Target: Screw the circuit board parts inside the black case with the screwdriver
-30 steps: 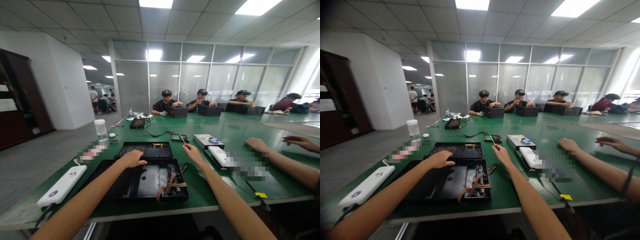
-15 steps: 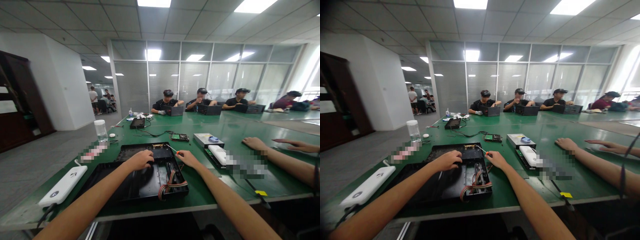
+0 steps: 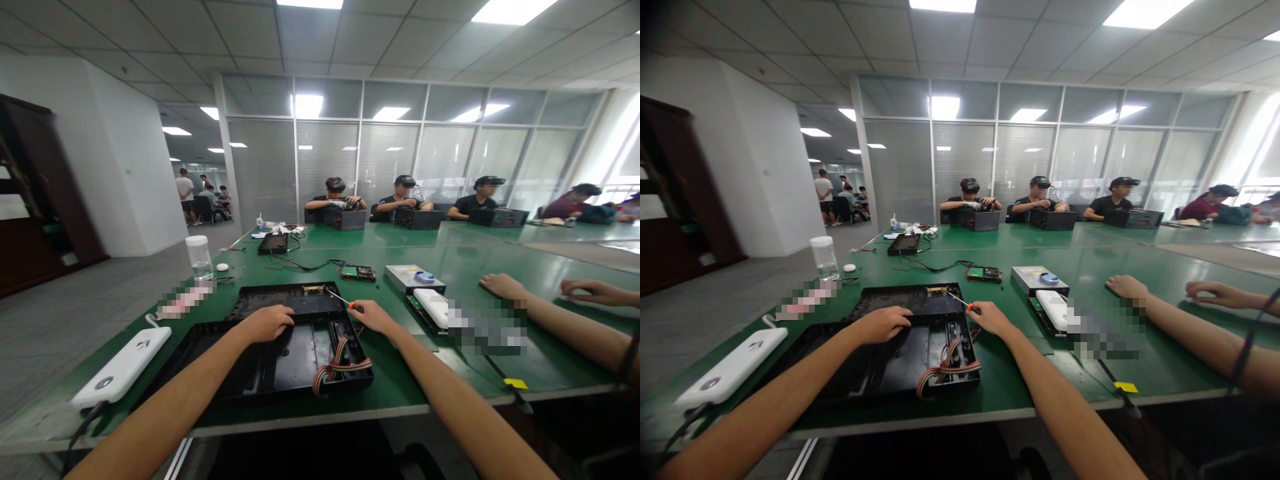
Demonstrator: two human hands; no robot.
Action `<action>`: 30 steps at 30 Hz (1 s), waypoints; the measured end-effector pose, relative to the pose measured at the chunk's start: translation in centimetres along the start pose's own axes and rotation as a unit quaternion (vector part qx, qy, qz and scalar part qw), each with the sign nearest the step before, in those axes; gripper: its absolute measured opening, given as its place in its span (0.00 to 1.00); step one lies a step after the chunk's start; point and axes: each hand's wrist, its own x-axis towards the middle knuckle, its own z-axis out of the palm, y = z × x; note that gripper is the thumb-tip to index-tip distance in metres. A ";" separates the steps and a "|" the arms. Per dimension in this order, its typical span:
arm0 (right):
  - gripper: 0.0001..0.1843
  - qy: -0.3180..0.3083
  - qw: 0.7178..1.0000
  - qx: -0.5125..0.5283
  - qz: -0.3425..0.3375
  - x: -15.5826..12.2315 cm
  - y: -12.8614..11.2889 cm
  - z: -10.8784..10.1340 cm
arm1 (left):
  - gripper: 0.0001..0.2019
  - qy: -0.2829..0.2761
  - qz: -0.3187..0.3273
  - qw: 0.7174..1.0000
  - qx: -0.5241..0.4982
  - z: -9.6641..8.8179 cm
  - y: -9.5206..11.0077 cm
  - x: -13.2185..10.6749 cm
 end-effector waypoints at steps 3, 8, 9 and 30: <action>0.16 -0.013 1.000 -0.004 -0.001 0.0 -0.1 0.0 | 0.11 -0.005 -0.003 1.000 0.014 0.4 -0.5 0.2; 0.15 -0.031 0.999 -0.008 -0.002 0.0 -0.1 0.2 | 0.08 0.009 0.004 0.999 0.038 0.6 -1.0 0.1; 0.15 -0.036 0.999 -0.012 -0.003 0.0 -0.1 0.2 | 0.08 0.013 0.005 0.999 0.040 0.6 -1.0 0.1; 0.15 0.022 0.997 0.056 -0.042 0.3 -0.3 0.6 | 0.08 -0.005 0.034 0.997 0.072 0.6 -0.6 0.1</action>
